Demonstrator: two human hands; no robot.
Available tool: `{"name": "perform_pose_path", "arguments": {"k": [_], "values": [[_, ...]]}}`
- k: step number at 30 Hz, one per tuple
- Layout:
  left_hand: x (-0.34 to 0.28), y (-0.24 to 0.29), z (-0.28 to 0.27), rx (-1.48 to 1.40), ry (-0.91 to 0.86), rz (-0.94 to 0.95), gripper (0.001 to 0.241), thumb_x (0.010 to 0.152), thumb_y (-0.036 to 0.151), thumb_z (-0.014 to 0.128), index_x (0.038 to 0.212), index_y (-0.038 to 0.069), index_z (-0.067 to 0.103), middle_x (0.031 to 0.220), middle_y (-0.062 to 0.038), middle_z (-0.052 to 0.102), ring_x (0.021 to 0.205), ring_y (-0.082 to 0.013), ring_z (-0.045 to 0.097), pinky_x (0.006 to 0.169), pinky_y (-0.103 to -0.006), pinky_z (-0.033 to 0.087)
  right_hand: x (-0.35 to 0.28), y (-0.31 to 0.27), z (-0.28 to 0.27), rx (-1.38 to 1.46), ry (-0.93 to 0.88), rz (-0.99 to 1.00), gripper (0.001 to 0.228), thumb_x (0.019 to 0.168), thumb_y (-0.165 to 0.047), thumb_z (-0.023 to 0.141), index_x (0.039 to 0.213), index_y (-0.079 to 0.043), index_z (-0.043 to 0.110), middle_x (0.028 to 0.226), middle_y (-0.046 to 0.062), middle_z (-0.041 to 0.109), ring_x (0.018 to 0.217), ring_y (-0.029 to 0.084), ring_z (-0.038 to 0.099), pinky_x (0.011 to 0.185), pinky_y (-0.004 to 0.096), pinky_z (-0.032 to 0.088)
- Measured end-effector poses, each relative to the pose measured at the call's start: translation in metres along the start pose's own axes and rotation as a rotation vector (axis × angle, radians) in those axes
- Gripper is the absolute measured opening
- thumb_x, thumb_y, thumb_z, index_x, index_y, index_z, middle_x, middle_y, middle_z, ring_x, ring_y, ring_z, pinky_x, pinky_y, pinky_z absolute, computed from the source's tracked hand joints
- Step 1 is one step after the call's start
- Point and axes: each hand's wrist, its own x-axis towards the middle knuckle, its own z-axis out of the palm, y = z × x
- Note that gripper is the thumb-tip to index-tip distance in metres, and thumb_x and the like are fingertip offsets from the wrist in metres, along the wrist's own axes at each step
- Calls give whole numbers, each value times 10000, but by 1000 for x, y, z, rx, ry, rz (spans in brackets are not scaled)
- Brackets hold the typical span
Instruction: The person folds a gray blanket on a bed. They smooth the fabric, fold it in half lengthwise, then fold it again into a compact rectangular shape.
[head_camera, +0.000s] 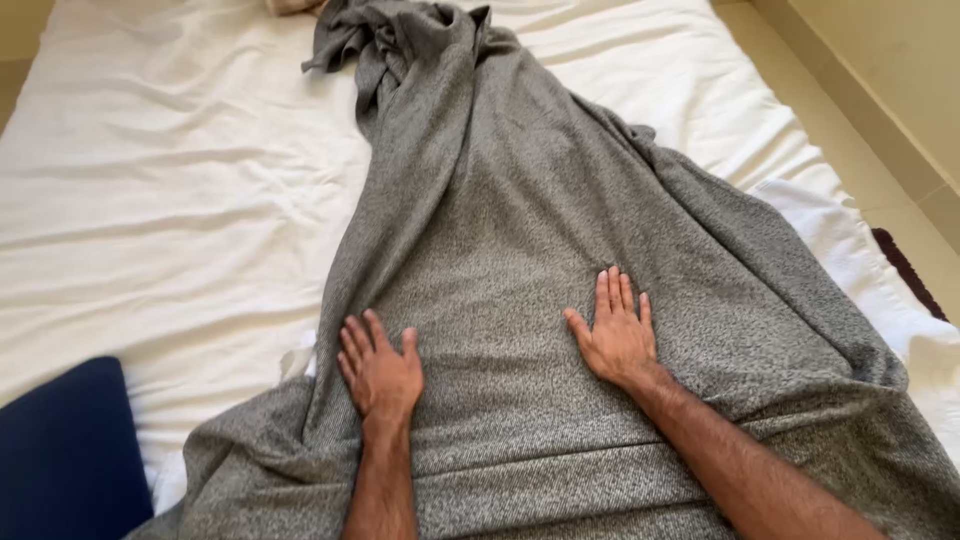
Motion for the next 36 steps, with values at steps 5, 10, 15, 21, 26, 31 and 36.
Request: {"name": "perform_pose_path", "arguments": {"k": [5,10,15,21,26,31,36], "values": [[-20,36,-36,112,-71,-40,821,1048,612,275,1650,123,5,1733,-149,-65,1600,-303,-49,1256,-502,-45,-1,-5,-3,-10,26,23,957,1004,-681,290,1623,-4,19,1720,176,-40,1592,304,-67,1255,507,-44],[-42,81,-41,368,-174,260,809,1038,618,246,1640,158,-35,1718,-126,-138,1587,-292,-96,1223,-529,-86,-13,-33,-12,-68,56,-139,933,1022,-615,358,1610,34,38,1696,241,-36,1574,353,-47,1233,504,-28],[-60,91,3,155,-109,755,731,1058,587,320,1656,212,129,1734,-55,56,1599,-229,31,1274,-535,-17,-26,-44,-1,-141,-3,-614,791,1052,-498,358,1618,-11,99,1721,167,63,1591,296,26,1261,460,12],[-52,89,-9,96,-119,650,750,1033,597,339,1649,215,147,1728,-46,80,1585,-212,53,1264,-537,-10,-11,-37,8,-118,93,-497,795,1044,-521,345,1620,-27,110,1714,146,83,1580,266,38,1255,477,12],[-23,68,13,134,-59,491,764,1044,628,217,1641,172,80,1728,-102,18,1584,-261,19,1246,-510,-19,-7,-36,4,-151,27,-336,844,1033,-605,280,1623,-43,59,1718,127,28,1582,250,-9,1261,482,-11],[-7,54,8,194,-65,281,774,1028,621,133,1645,165,28,1725,-94,-21,1579,-265,-6,1242,-509,-23,8,-24,9,-164,-22,-205,889,1023,-661,201,1627,-43,-12,1723,126,-53,1580,249,-66,1256,498,-47],[-3,43,-3,197,-51,40,763,1040,613,133,1646,156,50,1730,-108,-2,1588,-278,2,1249,-534,1,13,-15,8,-57,18,-67,899,1016,-672,199,1631,-51,-12,1730,113,-71,1588,254,-81,1262,483,-69]]}}
